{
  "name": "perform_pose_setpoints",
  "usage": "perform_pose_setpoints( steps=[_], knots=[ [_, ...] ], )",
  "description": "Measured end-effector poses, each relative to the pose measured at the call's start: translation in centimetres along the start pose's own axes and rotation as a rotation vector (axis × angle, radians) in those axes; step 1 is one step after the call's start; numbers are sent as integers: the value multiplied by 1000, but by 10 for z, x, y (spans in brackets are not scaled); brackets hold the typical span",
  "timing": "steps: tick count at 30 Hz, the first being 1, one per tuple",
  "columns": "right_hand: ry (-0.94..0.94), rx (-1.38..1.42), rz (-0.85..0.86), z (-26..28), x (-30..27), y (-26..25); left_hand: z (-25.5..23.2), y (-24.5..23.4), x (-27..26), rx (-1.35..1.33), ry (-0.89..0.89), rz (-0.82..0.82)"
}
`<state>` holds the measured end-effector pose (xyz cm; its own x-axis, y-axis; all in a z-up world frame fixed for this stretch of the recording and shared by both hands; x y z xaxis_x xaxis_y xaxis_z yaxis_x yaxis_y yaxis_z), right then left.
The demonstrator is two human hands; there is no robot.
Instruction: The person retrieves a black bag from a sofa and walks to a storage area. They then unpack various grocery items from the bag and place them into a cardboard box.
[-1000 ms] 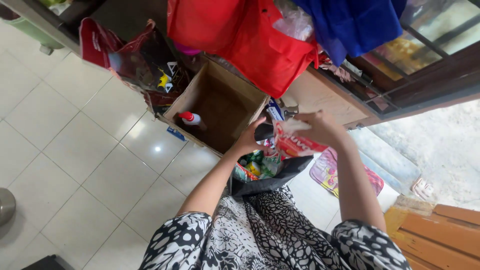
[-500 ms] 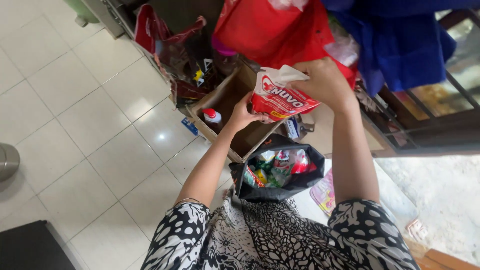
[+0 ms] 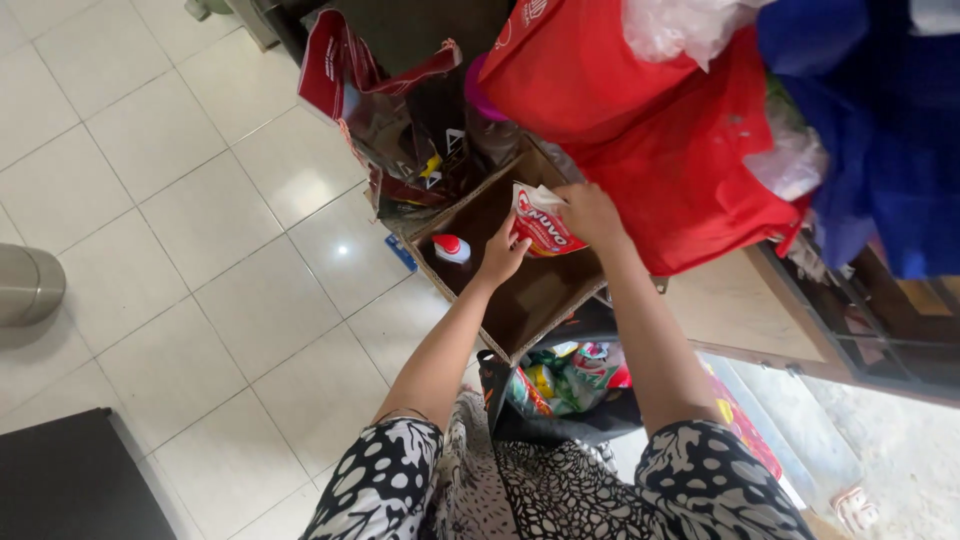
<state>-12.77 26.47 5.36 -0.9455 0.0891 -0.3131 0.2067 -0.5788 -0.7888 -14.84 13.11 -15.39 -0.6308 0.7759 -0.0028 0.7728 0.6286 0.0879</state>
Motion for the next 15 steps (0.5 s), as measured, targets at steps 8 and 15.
perform_pose_setpoints(
  steps=[8,15],
  knots=[
    [121,84,91,-73,75,95,31,-8,21,74,-149,-35],
    [228,175,154,-83,97,118,65,-10,33,-1,-135,-26]
  ],
)
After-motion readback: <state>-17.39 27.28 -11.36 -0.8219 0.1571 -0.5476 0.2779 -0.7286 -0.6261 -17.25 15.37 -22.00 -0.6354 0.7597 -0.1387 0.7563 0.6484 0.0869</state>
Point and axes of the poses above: each hand's wrist, its own x-axis towards the middle knuckle, its own y-axis out of the palm, z = x × y, the point moved 9 cm from there along x, towards the middle knuckle, and after that the axes turned 15 degrees about z, right-handed, at the moved point
